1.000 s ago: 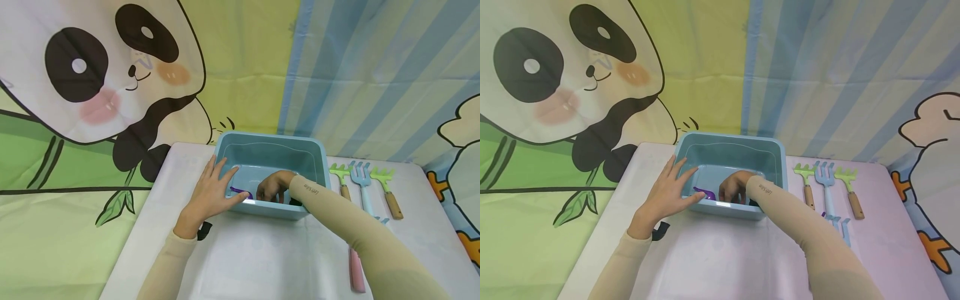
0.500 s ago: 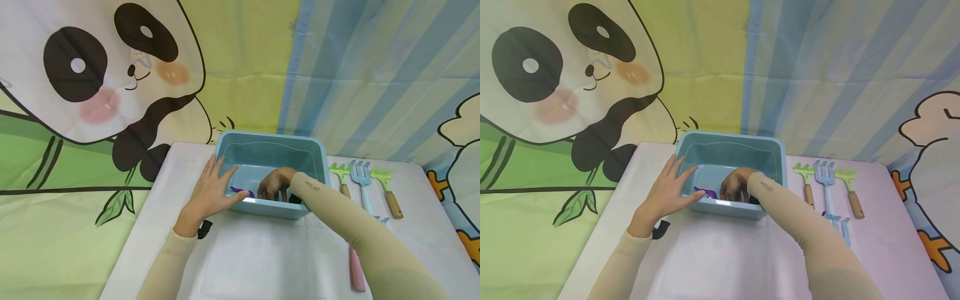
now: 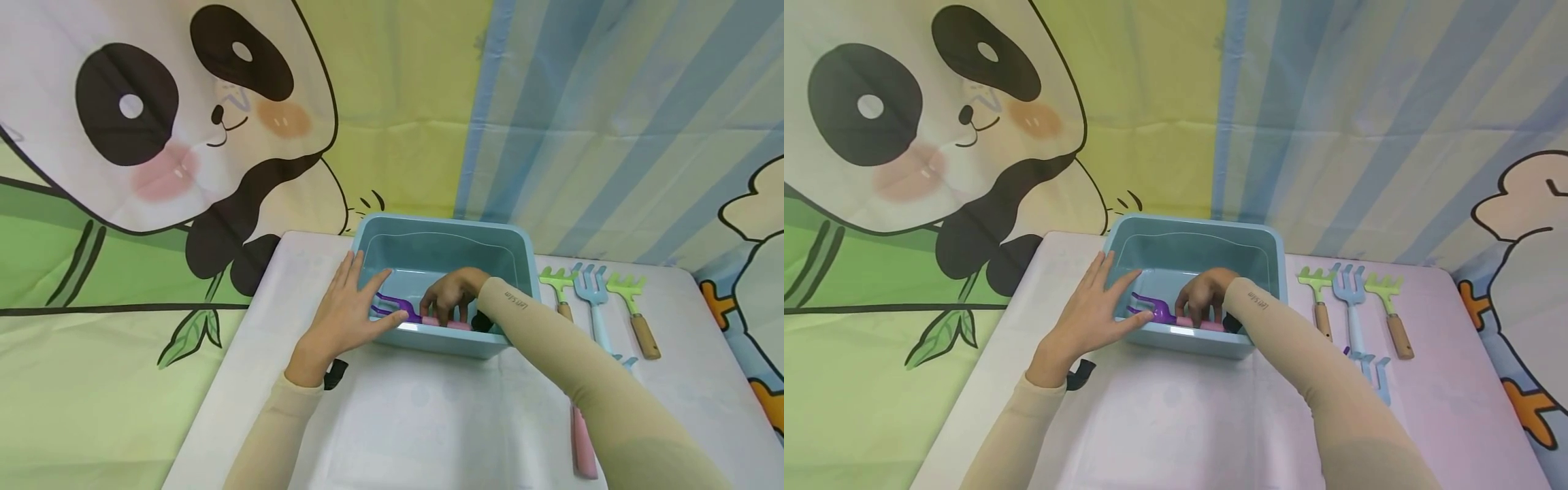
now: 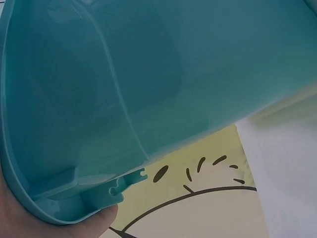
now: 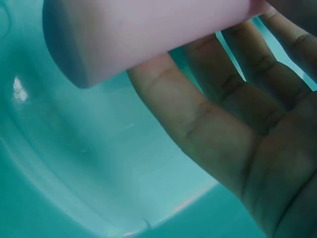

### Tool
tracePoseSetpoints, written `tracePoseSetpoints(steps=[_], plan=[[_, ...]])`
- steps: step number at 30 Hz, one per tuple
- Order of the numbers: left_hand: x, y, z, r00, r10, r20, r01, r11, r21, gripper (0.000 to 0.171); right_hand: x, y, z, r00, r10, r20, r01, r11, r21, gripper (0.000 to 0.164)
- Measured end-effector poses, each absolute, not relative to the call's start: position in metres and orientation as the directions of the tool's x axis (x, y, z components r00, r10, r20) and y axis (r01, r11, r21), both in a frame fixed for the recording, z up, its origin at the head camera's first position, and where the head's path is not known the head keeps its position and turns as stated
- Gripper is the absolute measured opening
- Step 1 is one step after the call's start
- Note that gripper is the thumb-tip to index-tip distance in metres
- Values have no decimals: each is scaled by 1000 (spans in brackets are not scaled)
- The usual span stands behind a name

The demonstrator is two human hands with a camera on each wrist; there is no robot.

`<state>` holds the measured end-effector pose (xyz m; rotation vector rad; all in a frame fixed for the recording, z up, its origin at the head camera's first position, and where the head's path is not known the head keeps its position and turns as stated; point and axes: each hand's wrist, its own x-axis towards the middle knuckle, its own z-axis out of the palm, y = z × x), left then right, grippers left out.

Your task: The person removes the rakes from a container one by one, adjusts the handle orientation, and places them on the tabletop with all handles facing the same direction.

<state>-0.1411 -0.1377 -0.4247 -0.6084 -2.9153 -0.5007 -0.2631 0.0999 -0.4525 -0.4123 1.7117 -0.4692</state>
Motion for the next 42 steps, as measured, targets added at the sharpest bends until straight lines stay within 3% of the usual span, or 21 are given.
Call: tracePoseSetpoints(steps=[14,26,42], plan=[[-139,-135,-424,-912,364,187,406,864,298,91,-266,106,-444,-250,-518,-818,11,843,-537,38],[-137,-137,-424,-916,360,177,399,867,299,91,-272,117,-424,-246,-528,-813,37,833,-553,41],[-139,-137,-424,-914,363,181,402,874,275,89,-275,153,-364,-370,-614,-697,24,744,-668,42]])
